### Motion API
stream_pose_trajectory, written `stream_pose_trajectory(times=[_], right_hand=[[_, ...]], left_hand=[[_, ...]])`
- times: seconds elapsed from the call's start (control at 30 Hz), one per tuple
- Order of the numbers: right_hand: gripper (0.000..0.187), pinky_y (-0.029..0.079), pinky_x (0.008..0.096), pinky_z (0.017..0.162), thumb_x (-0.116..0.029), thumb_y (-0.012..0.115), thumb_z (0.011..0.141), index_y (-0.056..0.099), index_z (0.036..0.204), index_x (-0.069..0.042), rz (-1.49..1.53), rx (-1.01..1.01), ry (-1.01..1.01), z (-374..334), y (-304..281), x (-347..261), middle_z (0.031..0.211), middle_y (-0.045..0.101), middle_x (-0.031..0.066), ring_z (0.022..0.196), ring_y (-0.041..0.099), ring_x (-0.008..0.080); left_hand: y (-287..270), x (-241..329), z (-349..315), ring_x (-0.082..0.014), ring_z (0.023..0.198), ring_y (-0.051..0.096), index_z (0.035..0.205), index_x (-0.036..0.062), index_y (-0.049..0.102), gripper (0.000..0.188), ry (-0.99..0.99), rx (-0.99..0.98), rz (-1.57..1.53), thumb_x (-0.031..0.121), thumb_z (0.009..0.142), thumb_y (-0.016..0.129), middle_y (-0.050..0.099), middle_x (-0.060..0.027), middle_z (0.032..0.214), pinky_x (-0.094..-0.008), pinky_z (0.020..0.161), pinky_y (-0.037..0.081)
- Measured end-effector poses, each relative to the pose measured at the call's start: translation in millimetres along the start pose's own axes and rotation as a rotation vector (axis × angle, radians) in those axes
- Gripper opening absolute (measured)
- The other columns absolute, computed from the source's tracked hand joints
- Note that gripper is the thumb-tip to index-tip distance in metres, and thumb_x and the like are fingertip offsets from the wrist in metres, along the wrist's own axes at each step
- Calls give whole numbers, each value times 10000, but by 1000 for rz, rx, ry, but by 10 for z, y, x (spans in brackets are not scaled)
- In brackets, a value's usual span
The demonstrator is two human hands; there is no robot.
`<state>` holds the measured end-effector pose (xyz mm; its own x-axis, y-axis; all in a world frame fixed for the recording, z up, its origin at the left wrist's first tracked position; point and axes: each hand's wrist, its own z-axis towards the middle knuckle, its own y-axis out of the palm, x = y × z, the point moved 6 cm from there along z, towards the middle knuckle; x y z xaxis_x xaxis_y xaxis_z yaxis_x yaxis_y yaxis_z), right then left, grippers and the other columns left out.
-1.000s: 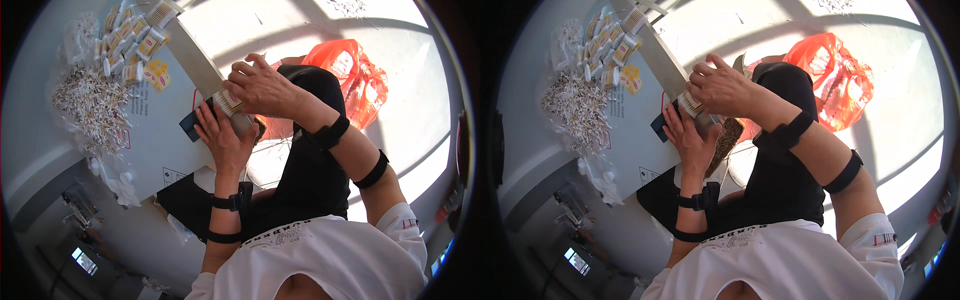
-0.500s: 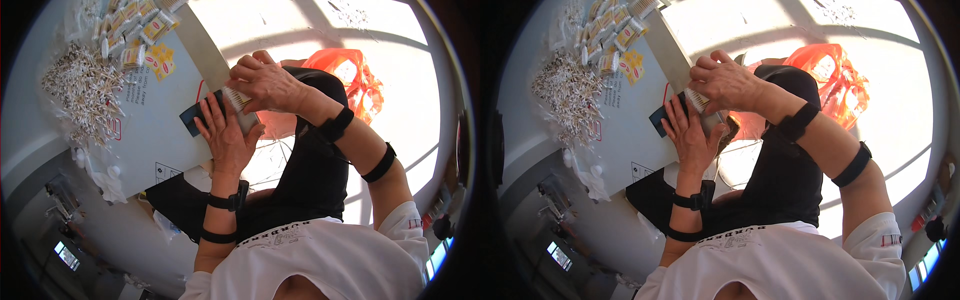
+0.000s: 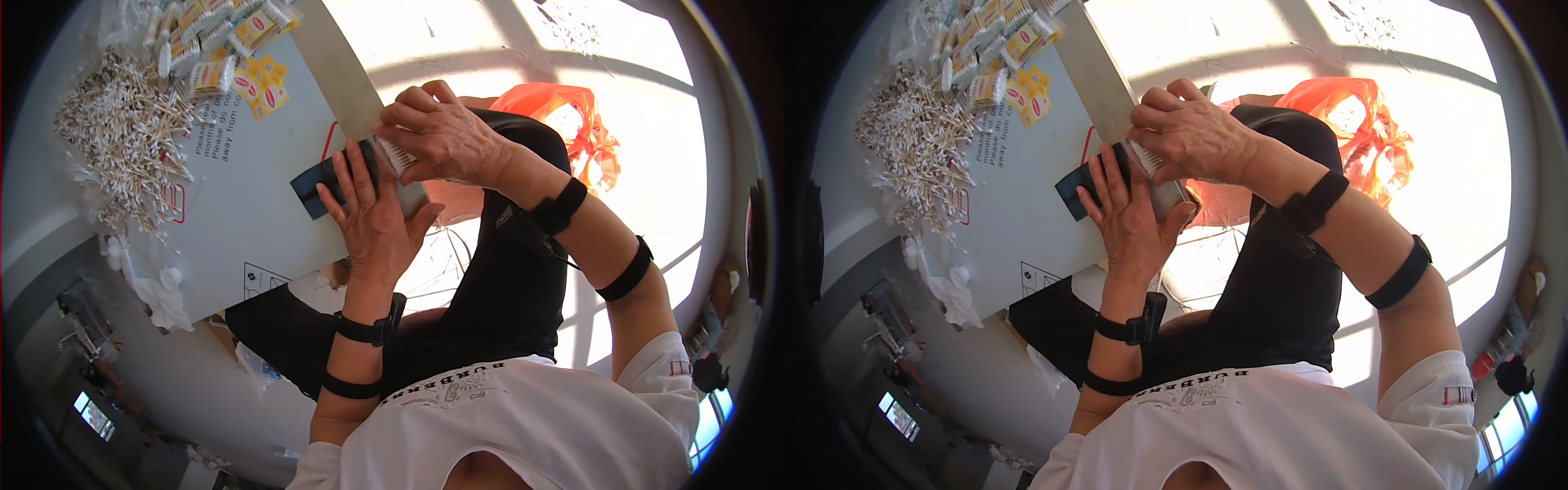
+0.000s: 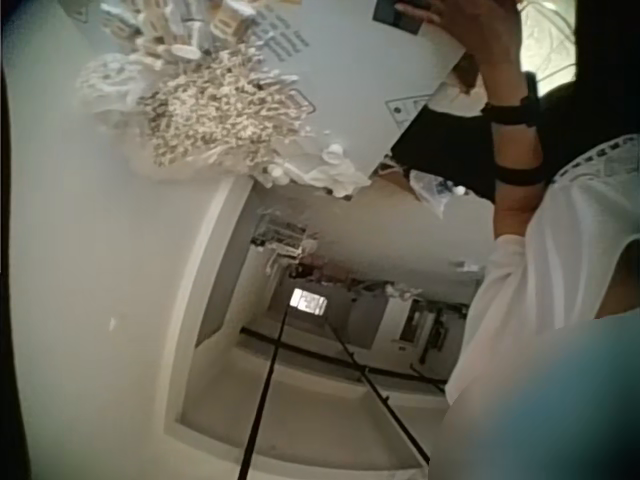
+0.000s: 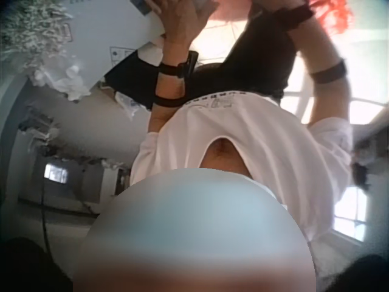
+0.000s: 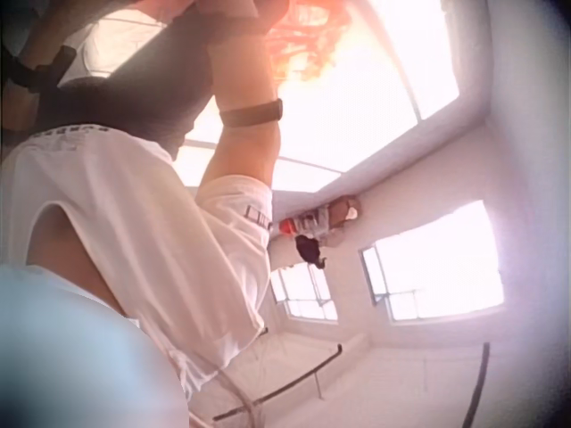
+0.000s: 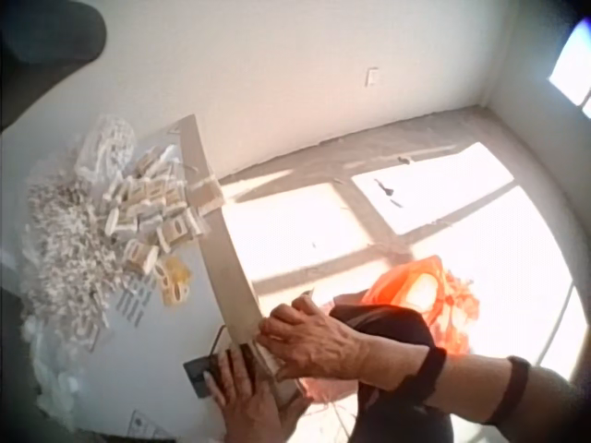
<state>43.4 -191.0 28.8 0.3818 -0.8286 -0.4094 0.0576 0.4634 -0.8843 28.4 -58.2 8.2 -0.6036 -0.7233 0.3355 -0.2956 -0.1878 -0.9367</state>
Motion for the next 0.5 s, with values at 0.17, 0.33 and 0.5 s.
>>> stream_pose_trajectory(times=[0.17,0.33,0.5], right_hand=[[700,352,379,975,-409,791,568,625,1155,-66,-35,-20,-9,-2,8,-2,1107,538,13,1102,483,206],[736,360,389,966,-410,757,545,611,1162,-35,-28,-7,-18,6,9,-16,1130,543,26,1097,497,230],[722,356,387,968,-405,781,552,619,1160,-49,-31,-21,-13,14,26,-22,1125,544,29,1105,497,229]], left_hand=[[2,10,15,-442,1450,20,1480,-6,250,994,1,-8,-18,674,819,552,99,-276,1554,-637,1095,-50],[-4,10,29,-439,1452,10,1479,-6,250,987,-2,-23,-29,658,821,566,96,-276,1555,-644,1089,-61],[-17,30,38,-430,1456,3,1471,-9,271,979,14,-16,-42,631,809,603,102,-268,1558,-647,1087,-62]])
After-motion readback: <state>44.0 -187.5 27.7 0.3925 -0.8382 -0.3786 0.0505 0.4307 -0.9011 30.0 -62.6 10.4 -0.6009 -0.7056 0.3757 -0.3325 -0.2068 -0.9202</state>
